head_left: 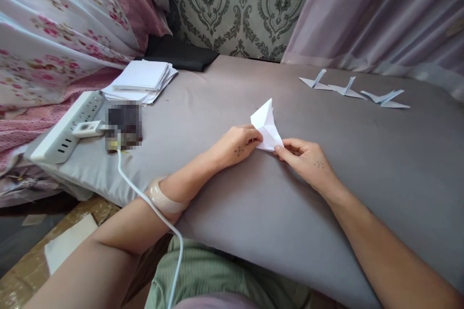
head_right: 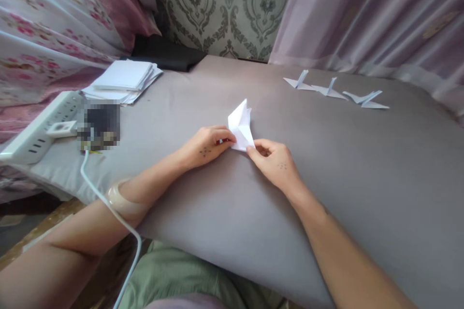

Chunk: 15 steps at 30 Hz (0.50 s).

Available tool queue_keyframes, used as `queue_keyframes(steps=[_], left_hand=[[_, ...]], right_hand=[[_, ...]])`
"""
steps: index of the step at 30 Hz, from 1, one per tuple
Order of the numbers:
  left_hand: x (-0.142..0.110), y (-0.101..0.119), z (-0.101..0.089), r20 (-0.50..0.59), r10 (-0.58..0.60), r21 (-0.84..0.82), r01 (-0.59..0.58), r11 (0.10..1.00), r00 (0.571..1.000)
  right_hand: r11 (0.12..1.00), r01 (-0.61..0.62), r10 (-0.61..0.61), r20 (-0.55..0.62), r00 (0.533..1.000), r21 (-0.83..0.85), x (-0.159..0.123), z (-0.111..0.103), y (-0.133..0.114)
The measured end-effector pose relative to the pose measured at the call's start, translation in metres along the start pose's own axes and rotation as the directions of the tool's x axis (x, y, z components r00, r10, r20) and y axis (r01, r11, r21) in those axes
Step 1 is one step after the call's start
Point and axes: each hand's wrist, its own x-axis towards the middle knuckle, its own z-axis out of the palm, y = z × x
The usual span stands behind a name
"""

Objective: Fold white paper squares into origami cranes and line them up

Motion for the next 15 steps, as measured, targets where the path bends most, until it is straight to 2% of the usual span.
queue_keyframes(steps=[4,10,15], left_hand=[[0.0005,-0.0064,0.0052,-0.003,0.027,0.039,-0.027,0.999,1.0],[0.0002,-0.0078,0.0072,0.059,0.053,0.088,-0.059,0.994,0.997],[-0.0014,-0.0061,0.0053,0.096,0.091,0.153,-0.105,0.983,0.991]], right_hand=[[0.997,-0.054,0.053,-0.016,0.998,-0.061,0.0038,-0.0006,-0.004],[0.979,-0.113,0.107,-0.039,0.993,-0.172,0.0067,-0.001,-0.0061],[0.973,-0.146,0.141,-0.041,0.989,-0.179,0.0076,-0.0037,-0.007]])
